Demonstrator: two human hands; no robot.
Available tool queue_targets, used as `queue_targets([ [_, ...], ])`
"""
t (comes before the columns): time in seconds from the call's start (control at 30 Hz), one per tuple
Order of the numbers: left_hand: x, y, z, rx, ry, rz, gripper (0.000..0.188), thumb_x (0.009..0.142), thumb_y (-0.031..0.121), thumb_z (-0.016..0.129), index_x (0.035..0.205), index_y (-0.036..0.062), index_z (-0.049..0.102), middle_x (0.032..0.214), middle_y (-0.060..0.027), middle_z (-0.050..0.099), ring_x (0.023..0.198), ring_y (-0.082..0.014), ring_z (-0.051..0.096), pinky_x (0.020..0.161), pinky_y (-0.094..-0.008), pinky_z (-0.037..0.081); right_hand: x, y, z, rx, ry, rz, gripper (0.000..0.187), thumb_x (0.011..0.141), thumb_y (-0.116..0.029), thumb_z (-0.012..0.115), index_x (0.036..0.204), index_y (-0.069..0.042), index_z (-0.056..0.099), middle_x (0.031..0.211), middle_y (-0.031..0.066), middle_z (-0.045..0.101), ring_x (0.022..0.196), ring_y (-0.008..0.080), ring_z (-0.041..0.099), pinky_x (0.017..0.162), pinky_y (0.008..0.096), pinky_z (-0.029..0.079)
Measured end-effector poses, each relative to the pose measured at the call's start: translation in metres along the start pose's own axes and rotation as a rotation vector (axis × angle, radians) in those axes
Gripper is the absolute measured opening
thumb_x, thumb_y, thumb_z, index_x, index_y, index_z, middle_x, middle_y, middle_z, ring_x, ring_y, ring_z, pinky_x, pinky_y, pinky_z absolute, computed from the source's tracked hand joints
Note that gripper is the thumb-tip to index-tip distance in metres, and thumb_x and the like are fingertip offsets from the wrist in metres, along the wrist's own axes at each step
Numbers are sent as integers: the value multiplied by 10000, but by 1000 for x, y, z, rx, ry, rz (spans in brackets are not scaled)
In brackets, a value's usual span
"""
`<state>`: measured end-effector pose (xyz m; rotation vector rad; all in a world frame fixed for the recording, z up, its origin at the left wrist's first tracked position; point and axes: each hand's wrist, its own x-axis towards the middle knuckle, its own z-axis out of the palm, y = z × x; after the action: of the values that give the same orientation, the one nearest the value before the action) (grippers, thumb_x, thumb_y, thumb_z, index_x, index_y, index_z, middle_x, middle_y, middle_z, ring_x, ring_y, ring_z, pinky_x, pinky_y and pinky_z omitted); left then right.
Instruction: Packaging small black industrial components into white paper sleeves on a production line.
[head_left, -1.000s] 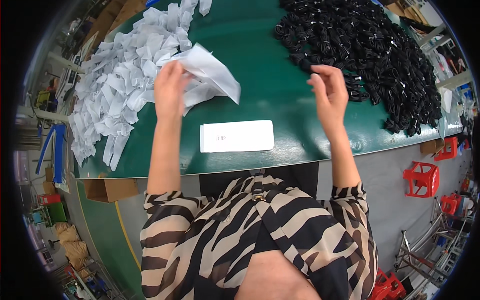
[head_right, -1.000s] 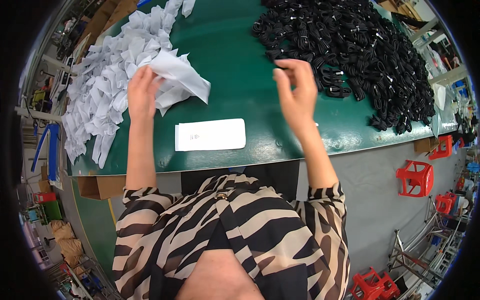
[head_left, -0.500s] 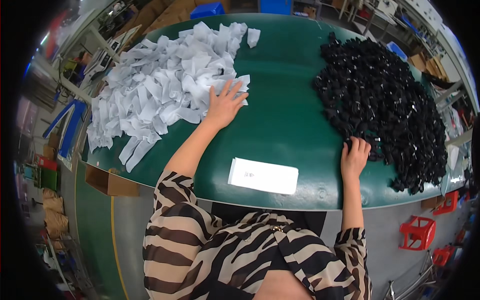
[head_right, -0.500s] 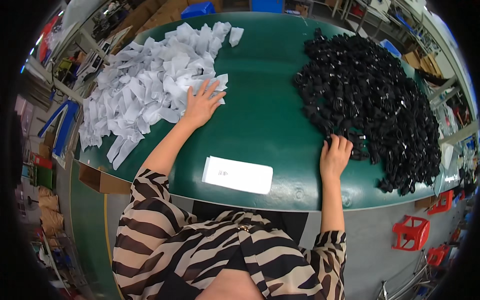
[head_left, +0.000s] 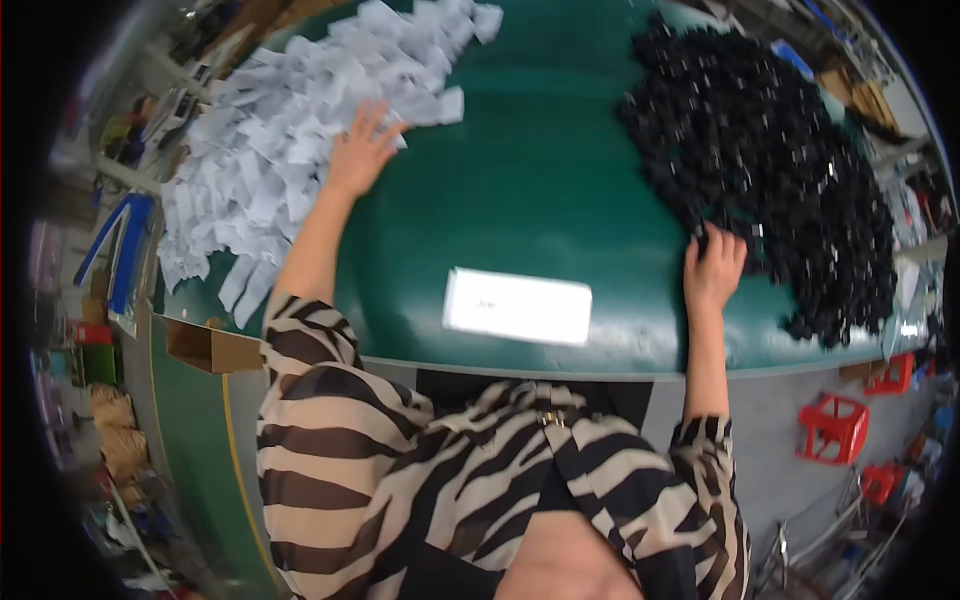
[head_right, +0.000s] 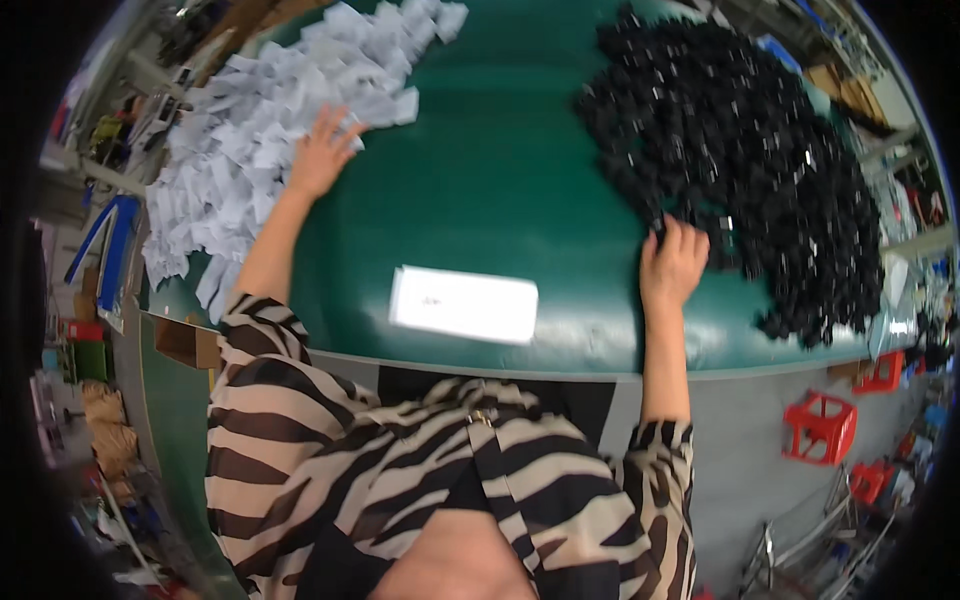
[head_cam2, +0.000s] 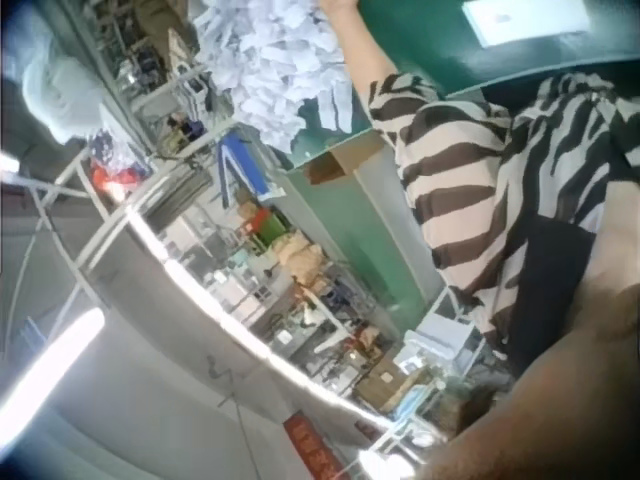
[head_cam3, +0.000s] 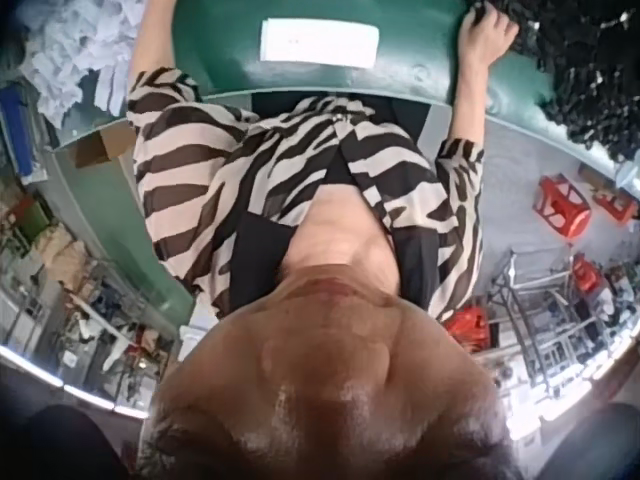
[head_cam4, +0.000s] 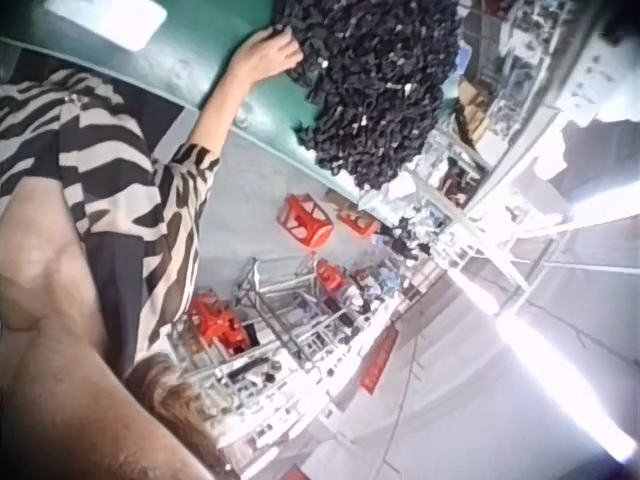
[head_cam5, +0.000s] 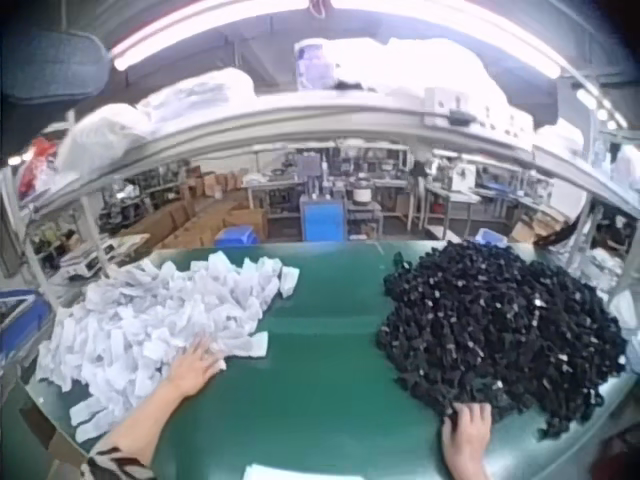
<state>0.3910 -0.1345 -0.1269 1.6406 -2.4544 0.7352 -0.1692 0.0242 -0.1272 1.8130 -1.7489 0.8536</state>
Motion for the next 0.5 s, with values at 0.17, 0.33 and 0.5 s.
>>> queue_targets([
  [0.17, -7, 77, -68, -229, 59, -39, 491, 903, 249, 687, 1377, 257, 556, 1483, -129, 433, 1369, -377, 411, 991, -512, 462, 1, -8, 1, 68, -39, -9, 262, 815, -82, 704, 1073, -55, 665, 952, 98, 629, 913, 319, 581, 812, 418, 498],
  [0.33, -48, 216, -170, -1076, 105, 138, 160, 802, 60, 748, 938, 24, 671, 938, -128, 608, 899, -314, 618, 779, -399, 517, -17, -37, -27, 528, -201, 181, 202, 887, -102, 697, 1070, -24, 661, 926, 116, 647, 776, 267, 636, 700, 330, 503],
  [0.5, -74, 286, -176, -1228, -4, 213, 202, 816, 79, 741, 975, 19, 632, 922, -126, 570, 841, -302, 617, 713, -384, 516, -39, -68, -62, 898, -422, 423, 196, 914, -38, 662, 1097, 31, 655, 845, 44, 619, 700, 91, 577, 629, 241, 455],
])
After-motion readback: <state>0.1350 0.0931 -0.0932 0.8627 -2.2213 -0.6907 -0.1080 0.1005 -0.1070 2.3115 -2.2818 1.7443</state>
